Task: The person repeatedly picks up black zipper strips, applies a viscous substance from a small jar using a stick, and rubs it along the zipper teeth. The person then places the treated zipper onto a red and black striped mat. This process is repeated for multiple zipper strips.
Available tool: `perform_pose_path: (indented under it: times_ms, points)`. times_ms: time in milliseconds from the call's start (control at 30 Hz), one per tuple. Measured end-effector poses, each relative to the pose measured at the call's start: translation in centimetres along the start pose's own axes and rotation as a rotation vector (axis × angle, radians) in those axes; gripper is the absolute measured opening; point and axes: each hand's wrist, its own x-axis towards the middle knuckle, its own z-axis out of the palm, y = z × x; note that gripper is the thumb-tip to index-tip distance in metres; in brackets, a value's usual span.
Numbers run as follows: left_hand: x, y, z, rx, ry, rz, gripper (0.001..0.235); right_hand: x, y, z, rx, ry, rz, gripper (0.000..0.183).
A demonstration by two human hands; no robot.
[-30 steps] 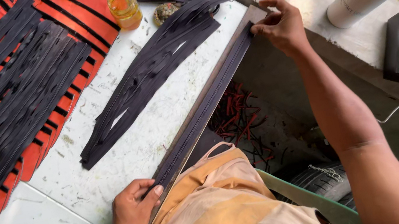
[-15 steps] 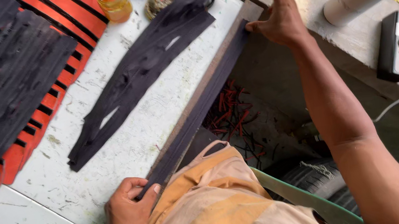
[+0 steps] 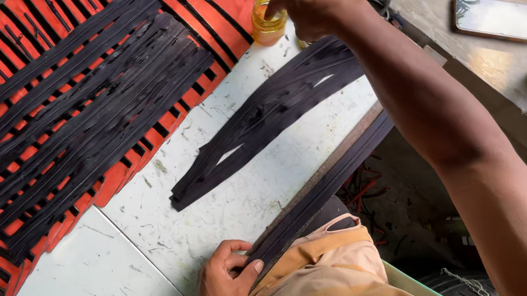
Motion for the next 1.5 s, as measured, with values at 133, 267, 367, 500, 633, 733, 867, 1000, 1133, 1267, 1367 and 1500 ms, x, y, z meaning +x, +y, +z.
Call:
perform_pose_path:
  times_ms: [133, 267, 367, 500, 633, 733, 867, 1000, 1133, 1267, 1367, 1500]
  points:
    - [0.3, -0.6, -0.1, -0.021, 0.009, -0.003, 0.032, 3.3, -2.0, -0.2, -0.158, -0.298, 0.077, 0.071]
    - [0.3, -0.4, -0.2, -0.031, 0.015, -0.069, 0.037, 3.5, -2.0, -2.1, -0.136, -0.438, 0.120, 0.071]
    - [0.3, -0.1, -0.3, -0.052, 0.021, -0.054, 0.038, 1.9, -1.0, -3.3, 0.089, -0.162, 0.007, 0.074]
    - [0.1, -0.3, -0.1, 0.050, 0.051, -0.024, 0.031, -2.9, 0.2, -6.0, 0.198, -0.092, -0.084, 0.067]
    - [0.2, -2.0, 1.0, -0.025, 0.097, 0.103, 0.032, -14.3, 4.0, -10.2, 0.593, 0.096, -0.346, 0.064]
    - [0.7, -3.0, 1.0, -0.115, 0.095, 0.083, 0.036, -23.3, 4.5, -8.5, 1.276, 0.144, -0.302, 0.097]
    - [0.7, -3.7, 0.9, -0.142, 0.092, -0.005, 0.042, -31.4, 4.9, -1.1, 1.505, 0.018, 0.145, 0.122]
    - [0.6, -3.9, 1.1, -0.175, 0.148, 0.021, 0.045, -34.4, 5.3, 5.5, 1.647, -0.052, 0.386, 0.116]
    - [0.5, -4.2, 1.4, -0.225, 0.185, 0.081, 0.049, -33.8, 5.8, 7.2, 1.741, -0.065, 0.344, 0.115]
    - [0.5, -4.6, 1.5, -0.225, 0.199, 0.091, 0.048, -32.7, 5.9, 6.4, 1.594, -0.107, 0.434, 0.114]
    - [0.8, -4.7, 1.1, -0.234, 0.206, 0.093, 0.046, -32.2, 5.1, 5.5, 1.438, -0.165, 0.496, 0.114]
    - [0.5, -4.8, 1.2, -0.238, 0.220, 0.104, 0.044, -32.1, 3.1, 4.0, 1.171, -0.217, 0.523, 0.113]
